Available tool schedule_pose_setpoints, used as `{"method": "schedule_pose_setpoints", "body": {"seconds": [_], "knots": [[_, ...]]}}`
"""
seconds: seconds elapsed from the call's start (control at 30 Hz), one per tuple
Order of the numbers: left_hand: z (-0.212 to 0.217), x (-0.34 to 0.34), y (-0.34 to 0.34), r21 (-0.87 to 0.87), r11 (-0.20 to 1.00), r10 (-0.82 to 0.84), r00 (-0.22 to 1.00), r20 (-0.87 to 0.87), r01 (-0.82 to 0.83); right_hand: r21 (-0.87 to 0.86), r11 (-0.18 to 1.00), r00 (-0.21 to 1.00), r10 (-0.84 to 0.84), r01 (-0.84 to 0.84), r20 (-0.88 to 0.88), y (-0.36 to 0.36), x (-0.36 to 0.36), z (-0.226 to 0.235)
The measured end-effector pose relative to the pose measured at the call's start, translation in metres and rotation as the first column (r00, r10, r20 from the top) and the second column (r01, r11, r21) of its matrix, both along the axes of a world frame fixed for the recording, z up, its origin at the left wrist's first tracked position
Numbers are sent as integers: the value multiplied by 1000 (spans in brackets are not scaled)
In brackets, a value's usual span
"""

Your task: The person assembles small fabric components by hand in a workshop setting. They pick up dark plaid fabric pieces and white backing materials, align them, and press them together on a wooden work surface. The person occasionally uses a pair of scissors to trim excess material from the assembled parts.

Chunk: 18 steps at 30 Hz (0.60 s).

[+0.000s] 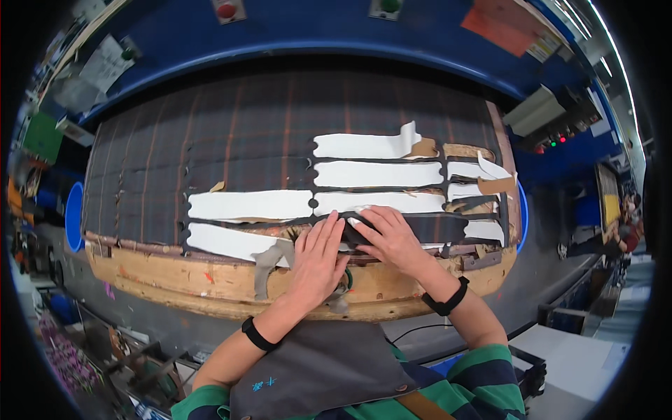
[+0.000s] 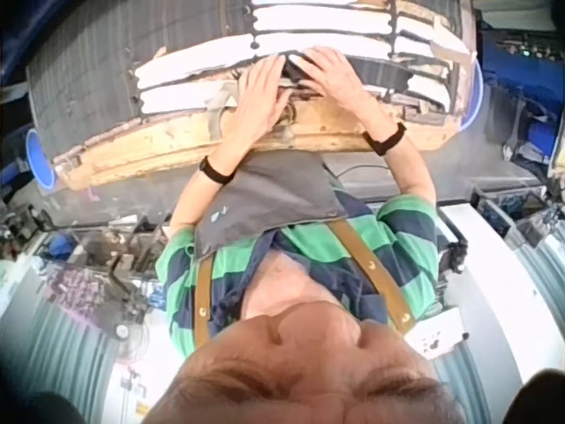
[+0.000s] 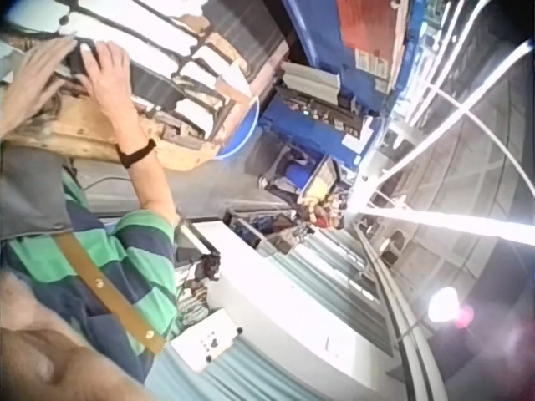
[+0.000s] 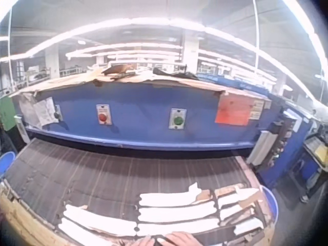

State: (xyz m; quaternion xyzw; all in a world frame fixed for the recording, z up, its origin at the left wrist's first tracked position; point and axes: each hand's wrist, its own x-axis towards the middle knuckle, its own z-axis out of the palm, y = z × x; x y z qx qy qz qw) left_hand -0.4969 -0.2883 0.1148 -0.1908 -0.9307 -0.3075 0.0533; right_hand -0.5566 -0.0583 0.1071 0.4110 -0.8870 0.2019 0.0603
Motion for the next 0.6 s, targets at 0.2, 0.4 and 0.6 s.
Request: {"method": "schedule_pose_setpoints", "body": {"seconds": [0.2,0.4,0.6], "knots": [[11,-34,14,15,981,-192,980,55,191,-30,1000,995,0,3,104,23,-5,17],[0,-51,15,-27,965,-257,962,95,261,82,992,981,-108,96,160,80,-5,25],[4,-46,12,-50,971,-236,972,3,235,85,988,981,-136,125,136,68,-3,42]]}}
